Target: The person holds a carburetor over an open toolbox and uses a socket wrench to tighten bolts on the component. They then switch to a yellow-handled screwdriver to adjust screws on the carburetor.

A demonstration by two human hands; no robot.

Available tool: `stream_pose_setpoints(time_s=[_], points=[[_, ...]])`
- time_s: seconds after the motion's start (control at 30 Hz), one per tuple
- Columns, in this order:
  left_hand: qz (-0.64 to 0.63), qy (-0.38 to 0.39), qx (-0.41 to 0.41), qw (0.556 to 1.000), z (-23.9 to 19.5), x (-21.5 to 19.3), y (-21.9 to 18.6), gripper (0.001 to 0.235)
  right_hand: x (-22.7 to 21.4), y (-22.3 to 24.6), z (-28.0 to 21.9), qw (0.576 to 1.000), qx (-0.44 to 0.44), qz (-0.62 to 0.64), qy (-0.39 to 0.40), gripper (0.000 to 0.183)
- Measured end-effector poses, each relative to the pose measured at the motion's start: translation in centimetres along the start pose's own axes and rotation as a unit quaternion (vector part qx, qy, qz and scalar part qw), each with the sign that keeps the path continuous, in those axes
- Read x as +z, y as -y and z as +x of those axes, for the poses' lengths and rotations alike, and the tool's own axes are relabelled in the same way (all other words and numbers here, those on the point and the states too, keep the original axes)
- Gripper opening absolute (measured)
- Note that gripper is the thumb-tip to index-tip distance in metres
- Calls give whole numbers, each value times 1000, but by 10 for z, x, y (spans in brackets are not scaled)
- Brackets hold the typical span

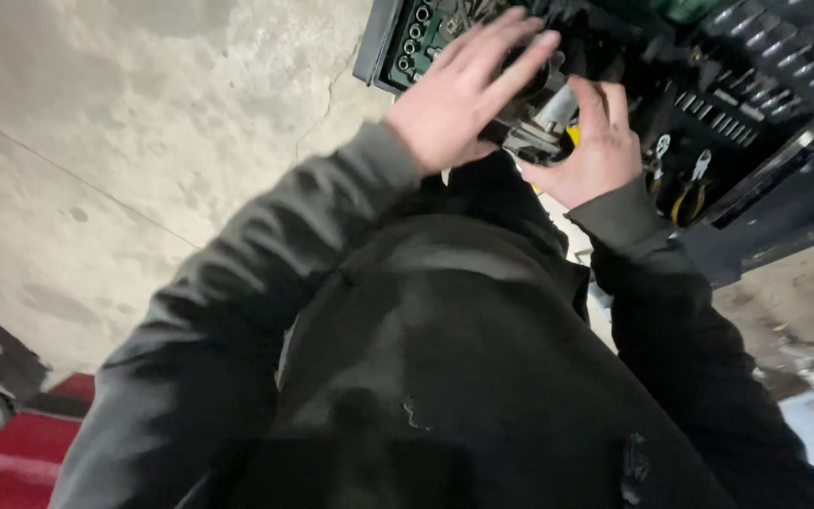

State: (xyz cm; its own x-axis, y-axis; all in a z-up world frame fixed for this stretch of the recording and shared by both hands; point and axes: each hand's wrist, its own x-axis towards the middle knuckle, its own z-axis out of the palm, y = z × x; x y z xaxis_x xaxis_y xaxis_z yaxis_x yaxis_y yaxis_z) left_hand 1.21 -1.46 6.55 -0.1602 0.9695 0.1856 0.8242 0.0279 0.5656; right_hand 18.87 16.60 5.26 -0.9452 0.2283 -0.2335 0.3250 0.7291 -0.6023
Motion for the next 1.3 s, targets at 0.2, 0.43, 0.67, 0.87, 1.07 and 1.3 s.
stream_pose_setpoints(time_s=[0.2, 0.43, 0.67, 0.87, 1.07, 1.3], points=[[-346, -66, -534, 769, -51, 48, -51, 68, 3, -1, 3, 1000, 8, -2, 18, 93], [-761, -117, -526, 360, -17, 80, -56, 63, 5, -6, 4, 1000, -12, -9, 17, 92], [-733, -301, -515, 327, -3, 119, -58, 61, 1, -14, 6, 998, -43, -20, 32, 96], [-734, -330, -485, 343, -4, 138, -56, 65, -55, 3, 18, 993, -69, -48, 87, 82], [-750, -284, -497, 331, -5, 139, -51, 74, -127, -8, 39, 915, 4, 404, -16, 45], [-757, -258, -515, 310, -2, 137, -50, 78, -111, 55, 66, 956, -136, 243, -98, 32]])
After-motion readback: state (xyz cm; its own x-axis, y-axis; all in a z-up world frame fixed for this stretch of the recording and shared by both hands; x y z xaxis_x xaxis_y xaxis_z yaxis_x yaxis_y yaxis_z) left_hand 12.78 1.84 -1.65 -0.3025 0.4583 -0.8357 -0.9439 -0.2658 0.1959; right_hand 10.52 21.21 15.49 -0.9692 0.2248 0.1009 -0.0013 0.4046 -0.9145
